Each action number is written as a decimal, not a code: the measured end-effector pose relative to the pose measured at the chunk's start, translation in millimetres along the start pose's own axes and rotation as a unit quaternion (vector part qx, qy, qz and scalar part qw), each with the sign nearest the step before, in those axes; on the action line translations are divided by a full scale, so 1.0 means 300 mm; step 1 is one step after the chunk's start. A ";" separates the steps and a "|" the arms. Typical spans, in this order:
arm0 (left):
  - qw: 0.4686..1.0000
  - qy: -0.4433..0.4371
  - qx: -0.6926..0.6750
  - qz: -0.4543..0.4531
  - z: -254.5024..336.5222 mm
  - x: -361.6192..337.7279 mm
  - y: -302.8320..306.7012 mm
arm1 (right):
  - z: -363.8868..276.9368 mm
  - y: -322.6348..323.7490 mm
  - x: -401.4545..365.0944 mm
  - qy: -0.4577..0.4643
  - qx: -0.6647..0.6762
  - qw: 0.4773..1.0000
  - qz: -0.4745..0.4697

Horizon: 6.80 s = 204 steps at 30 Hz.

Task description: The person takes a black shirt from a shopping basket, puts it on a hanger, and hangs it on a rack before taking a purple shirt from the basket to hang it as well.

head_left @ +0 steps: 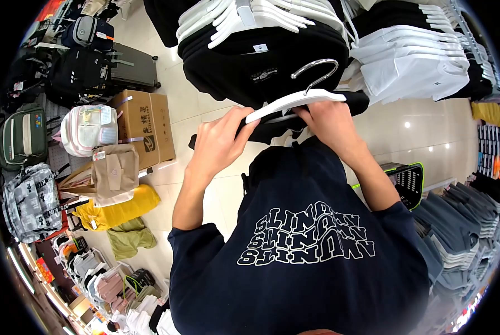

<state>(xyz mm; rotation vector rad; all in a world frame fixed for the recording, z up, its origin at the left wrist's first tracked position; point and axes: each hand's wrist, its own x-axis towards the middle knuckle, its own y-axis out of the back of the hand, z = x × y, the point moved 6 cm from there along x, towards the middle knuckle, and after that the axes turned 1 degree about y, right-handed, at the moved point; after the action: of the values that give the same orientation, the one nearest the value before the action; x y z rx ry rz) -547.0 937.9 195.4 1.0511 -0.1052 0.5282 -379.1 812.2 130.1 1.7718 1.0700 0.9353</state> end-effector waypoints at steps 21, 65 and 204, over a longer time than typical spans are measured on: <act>0.983 0.067 -0.084 -0.149 -0.157 0.211 0.003 | 0.243 0.260 -0.002 -0.065 0.207 0.972 0.092; 0.911 0.294 -0.199 0.210 -0.541 -0.279 -0.151 | 0.667 -0.057 -0.332 -0.248 0.242 0.912 0.220; 0.391 0.287 -0.218 -0.847 2.082 0.721 -2.825 | 1.733 0.565 -1.798 -0.618 0.229 0.560 0.502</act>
<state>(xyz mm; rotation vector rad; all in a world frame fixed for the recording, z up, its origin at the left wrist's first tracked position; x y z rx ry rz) 136.3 160.8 -95.5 -0.0376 1.3247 -1.0745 -60.2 124.7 4.4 2.6930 -0.8354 -0.3295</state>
